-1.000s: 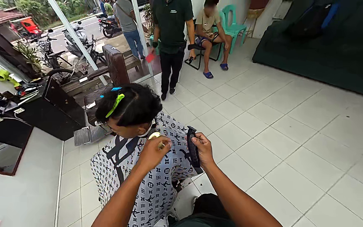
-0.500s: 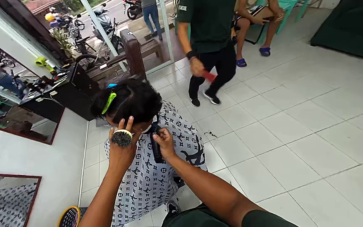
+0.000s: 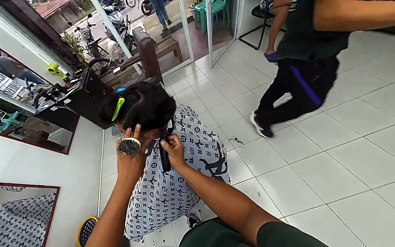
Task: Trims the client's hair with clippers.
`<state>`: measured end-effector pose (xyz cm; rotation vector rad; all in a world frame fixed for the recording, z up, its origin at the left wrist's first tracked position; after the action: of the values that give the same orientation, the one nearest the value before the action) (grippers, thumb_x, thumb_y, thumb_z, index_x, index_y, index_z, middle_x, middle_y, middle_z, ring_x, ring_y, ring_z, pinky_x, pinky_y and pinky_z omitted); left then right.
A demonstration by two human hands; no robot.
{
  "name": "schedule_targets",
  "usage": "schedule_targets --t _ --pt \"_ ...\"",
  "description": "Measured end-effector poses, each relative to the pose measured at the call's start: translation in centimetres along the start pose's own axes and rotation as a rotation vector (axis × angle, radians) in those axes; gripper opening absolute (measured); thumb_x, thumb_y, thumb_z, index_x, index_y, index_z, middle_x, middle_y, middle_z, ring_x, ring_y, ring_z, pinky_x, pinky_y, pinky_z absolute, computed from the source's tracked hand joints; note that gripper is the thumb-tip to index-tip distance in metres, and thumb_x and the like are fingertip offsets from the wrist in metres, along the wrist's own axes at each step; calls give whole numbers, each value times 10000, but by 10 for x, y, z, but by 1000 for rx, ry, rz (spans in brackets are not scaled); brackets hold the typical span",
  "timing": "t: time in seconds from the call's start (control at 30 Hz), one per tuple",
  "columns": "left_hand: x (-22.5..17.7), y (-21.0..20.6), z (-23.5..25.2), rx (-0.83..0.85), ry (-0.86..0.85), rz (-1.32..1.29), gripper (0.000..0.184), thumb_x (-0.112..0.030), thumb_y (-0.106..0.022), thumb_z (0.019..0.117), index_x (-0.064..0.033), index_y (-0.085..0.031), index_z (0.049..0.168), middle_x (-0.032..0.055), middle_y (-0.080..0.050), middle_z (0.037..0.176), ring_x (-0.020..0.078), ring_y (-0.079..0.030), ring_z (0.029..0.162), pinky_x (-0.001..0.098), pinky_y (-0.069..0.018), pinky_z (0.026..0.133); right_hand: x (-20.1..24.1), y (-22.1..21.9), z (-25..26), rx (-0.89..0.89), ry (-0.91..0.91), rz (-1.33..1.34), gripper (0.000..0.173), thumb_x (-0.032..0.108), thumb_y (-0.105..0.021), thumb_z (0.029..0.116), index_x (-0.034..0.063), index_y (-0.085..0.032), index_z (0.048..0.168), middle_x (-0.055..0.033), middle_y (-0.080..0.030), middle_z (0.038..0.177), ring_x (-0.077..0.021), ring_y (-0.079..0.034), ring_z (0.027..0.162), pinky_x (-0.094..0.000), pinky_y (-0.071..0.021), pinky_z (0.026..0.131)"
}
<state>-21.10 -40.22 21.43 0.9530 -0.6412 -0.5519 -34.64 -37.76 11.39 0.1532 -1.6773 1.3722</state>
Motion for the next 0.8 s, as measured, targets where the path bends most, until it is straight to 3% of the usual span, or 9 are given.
schedule_targets --t 0.2,0.8 --pt "2 -3 0 5 -5 3 606 -38 -619 887 -401 -647 1371 56 -355 1657 372 -310 1527 691 -269 1128 -4 -1 1 -11 5 10 194 -16 -686 854 -9 -563 1004 -25 -691 836 -35 -673 764 -199 -569 735" --pt "5 -7 -1 -11 -32 3 531 -84 -614 918 -365 -662 1366 47 -336 1667 364 -276 1543 698 -271 1133 -4 -1 1 32 -1 12 167 -9 -692 858 5 -577 977 -31 -699 822 -46 -679 763 -215 -574 742"
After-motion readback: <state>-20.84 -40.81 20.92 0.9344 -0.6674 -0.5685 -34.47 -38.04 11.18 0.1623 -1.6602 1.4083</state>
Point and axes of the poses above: each hand's wrist, its own z-axis towards the middle knuckle, its own y-axis out of the back of the hand, x = y × z, the point moved 5 cm from there along z, towards the middle knuckle
